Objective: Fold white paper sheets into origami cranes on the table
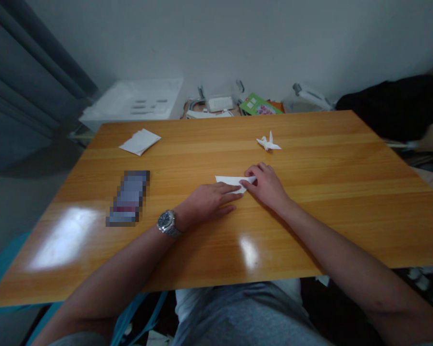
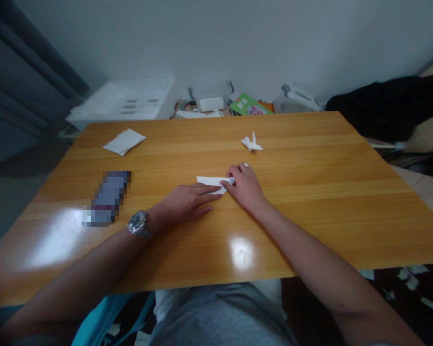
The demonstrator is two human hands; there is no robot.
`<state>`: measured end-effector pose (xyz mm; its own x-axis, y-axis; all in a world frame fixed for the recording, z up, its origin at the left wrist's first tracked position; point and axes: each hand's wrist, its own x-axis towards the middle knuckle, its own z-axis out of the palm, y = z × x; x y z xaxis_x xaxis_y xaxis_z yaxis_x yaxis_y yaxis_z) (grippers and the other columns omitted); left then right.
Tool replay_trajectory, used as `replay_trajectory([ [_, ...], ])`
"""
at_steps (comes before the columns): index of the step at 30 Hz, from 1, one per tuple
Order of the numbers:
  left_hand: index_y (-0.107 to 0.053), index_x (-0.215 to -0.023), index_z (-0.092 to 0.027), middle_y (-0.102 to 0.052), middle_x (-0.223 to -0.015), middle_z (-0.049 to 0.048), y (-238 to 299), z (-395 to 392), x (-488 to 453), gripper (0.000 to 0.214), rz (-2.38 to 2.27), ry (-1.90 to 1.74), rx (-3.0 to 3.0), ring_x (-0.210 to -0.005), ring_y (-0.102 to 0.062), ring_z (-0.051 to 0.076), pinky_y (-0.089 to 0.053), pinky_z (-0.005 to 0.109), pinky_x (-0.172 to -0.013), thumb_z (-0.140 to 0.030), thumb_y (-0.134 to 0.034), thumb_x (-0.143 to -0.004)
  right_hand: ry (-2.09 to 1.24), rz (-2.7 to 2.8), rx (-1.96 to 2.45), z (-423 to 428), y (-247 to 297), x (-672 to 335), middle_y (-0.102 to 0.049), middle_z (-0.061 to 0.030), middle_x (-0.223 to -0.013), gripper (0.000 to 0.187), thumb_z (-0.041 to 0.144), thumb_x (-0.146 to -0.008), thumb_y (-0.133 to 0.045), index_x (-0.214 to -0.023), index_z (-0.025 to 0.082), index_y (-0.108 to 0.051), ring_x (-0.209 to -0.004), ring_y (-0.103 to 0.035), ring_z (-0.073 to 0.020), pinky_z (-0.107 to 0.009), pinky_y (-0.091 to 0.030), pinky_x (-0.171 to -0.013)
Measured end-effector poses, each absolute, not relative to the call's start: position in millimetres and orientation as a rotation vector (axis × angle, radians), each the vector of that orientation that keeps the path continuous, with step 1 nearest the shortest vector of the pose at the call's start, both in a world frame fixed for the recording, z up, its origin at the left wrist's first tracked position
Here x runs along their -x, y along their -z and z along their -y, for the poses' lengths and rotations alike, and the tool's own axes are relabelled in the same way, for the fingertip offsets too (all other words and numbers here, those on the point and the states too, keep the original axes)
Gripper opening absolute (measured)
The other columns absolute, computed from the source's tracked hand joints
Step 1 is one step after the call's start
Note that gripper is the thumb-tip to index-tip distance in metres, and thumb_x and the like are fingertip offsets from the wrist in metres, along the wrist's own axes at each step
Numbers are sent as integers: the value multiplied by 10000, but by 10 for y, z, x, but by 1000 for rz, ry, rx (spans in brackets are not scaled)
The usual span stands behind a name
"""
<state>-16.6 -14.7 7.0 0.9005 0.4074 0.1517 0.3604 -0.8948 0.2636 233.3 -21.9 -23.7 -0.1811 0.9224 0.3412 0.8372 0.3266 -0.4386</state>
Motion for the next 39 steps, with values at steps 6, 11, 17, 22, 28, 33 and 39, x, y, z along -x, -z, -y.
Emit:
replay_trajectory([
  [6,-517,-1491,-222,-578,-1479,111,-13,119,149,493,-528,-380,-2829,-1311,-565,265,-448,460,-1137,-403,-527,-1032,-194,2029,1526,220,244,-2328,-617,-90,-954,172,375,-897,-722,-933,233,-632,-919,-561,-294,-437,-461,-835],
  [11,-513,-1493,-208,-524,-1533,113,9,108,149,493,-519,-354,-2825,-1428,-471,252,-379,438,-1209,-406,-509,-1041,-204,2020,1511,238,219,-2317,-621,-96,-967,156,367,-903,-721,-944,230,-660,-944,-574,-300,-450,-480,-864],
  [17,-524,-1488,-226,-526,-1531,89,-83,131,156,499,-692,-256,-2819,-1398,-504,255,-424,417,-1171,-459,-475,-1049,-159,1937,1449,287,87,-2381,-610,-110,-1075,224,375,-968,-629,-1129,240,-706,-1034,-590,-299,-464,-485,-949],
  [22,-524,-1489,-235,-542,-1512,91,-109,91,199,505,-778,-238,-2829,-1384,-512,265,-412,436,-1172,-484,-446,-1056,-185,2250,1312,323,0,-2479,-597,-103,-986,358,401,-1038,-501,-1277,237,-712,-953,-564,-269,-424,-477,-880],
  [28,-510,-1503,-265,-494,-1560,76,-85,65,234,506,-736,-234,-2832,-1412,-487,251,-396,412,-1189,-492,-440,-1057,-239,2564,1208,328,-7,-2510,-605,-108,-1004,419,417,-1056,-460,-1382,245,-660,-923,-535,-247,-388,-444,-841],
  [33,-534,-1487,-259,-517,-1535,82,-108,76,223,491,-749,-250,-2826,-1395,-500,251,-412,409,-1176,-480,-430,-1061,-219,2652,1227,336,-53,-2513,-606,-103,-993,442,415,-1065,-444,-1433,242,-616,-914,-534,-238,-376,-428,-853],
  [39,-536,-1483,-257,-527,-1523,87,-101,87,212,495,-767,-263,-2806,-1390,-506,253,-419,417,-1170,-487,-447,-1054,-141,2667,1312,352,-84,-2522,-607,-83,-953,437,460,-1071,-407,-1417,315,-633,-894,-524,-233,-391,-403,-896],
])
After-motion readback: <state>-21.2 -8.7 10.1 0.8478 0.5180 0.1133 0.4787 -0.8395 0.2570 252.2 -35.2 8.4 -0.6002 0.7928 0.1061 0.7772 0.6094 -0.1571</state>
